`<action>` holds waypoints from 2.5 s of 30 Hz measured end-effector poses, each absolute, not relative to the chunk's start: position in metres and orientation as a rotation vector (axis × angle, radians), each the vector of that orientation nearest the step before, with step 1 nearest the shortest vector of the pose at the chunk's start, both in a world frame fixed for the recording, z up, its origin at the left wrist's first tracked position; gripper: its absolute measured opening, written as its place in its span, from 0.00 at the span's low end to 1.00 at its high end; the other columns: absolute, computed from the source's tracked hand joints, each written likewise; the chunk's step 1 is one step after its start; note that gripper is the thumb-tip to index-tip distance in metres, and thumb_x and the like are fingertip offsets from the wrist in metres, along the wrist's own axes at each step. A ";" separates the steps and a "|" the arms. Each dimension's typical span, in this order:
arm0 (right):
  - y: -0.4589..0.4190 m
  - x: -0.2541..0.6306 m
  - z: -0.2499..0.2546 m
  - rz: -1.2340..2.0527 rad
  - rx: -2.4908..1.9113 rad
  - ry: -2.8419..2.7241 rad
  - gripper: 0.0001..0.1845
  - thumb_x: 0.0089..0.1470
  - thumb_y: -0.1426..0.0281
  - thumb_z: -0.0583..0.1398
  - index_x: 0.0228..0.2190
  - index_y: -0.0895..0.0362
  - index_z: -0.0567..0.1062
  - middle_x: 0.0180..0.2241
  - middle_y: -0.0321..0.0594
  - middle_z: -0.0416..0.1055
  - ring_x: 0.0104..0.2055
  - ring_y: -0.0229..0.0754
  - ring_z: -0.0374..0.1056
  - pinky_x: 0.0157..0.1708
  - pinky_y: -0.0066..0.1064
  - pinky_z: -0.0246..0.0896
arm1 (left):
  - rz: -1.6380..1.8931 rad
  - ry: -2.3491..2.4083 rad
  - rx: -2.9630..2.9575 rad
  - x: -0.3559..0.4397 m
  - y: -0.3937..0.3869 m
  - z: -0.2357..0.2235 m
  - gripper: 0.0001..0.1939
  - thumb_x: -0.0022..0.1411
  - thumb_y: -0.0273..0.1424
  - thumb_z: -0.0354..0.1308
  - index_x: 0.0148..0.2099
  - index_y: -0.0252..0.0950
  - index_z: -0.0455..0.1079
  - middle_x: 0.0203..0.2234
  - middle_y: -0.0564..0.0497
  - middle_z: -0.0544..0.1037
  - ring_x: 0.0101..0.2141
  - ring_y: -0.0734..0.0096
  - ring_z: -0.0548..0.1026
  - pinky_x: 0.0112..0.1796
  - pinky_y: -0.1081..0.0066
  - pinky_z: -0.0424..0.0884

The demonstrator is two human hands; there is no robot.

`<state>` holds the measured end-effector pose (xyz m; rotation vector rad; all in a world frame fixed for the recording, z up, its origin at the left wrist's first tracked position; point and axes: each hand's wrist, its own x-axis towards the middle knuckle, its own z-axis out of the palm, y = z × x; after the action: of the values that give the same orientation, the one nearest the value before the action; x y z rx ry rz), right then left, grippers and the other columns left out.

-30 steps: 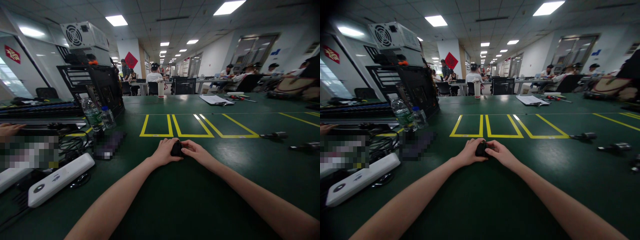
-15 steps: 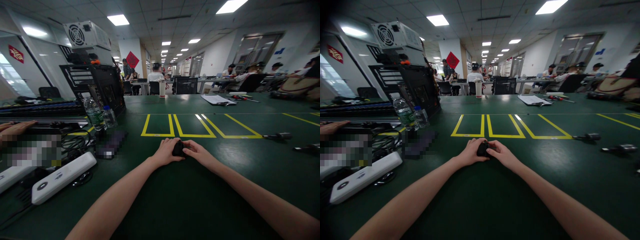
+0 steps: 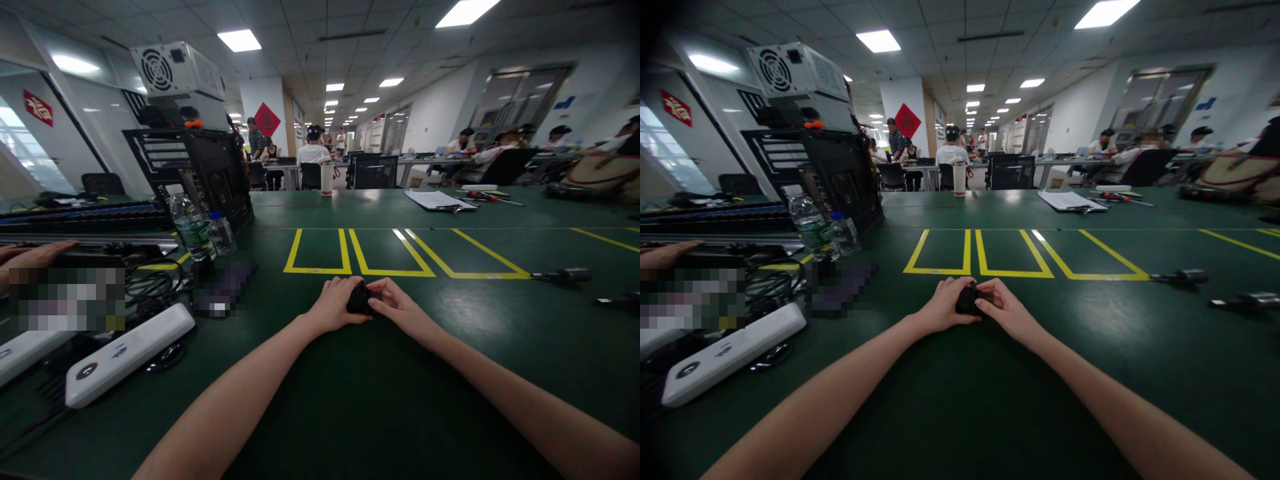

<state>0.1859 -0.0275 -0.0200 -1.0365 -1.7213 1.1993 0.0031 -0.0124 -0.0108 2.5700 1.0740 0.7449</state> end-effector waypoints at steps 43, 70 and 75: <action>-0.036 0.186 -0.012 1.254 -0.977 -1.779 0.17 0.47 0.68 0.57 0.40 0.52 0.60 0.46 0.39 0.60 0.50 0.43 0.60 0.48 0.40 0.58 | 0.773 1.046 2.590 0.001 -0.011 -0.012 0.33 0.46 0.43 0.59 0.52 0.40 0.51 0.44 0.48 0.65 0.41 0.61 0.63 0.41 0.63 0.59; -0.029 0.188 -0.015 1.223 -1.000 -1.785 0.17 0.47 0.68 0.57 0.41 0.54 0.61 0.45 0.40 0.62 0.50 0.43 0.60 0.51 0.42 0.54 | 0.750 1.087 2.559 0.003 -0.013 -0.010 0.33 0.46 0.41 0.60 0.52 0.41 0.51 0.45 0.48 0.65 0.43 0.59 0.63 0.42 0.62 0.58; -0.032 0.188 -0.019 1.226 -0.999 -1.762 0.17 0.45 0.71 0.59 0.39 0.54 0.61 0.44 0.40 0.63 0.49 0.41 0.62 0.51 0.41 0.56 | 0.737 1.101 2.531 0.004 -0.014 -0.008 0.33 0.46 0.40 0.60 0.52 0.42 0.52 0.45 0.49 0.65 0.43 0.60 0.63 0.42 0.62 0.58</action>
<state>0.1879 -0.0316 -0.0191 -0.9989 -1.7620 1.2261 0.0038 -0.0138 -0.0084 2.5310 1.1008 0.7371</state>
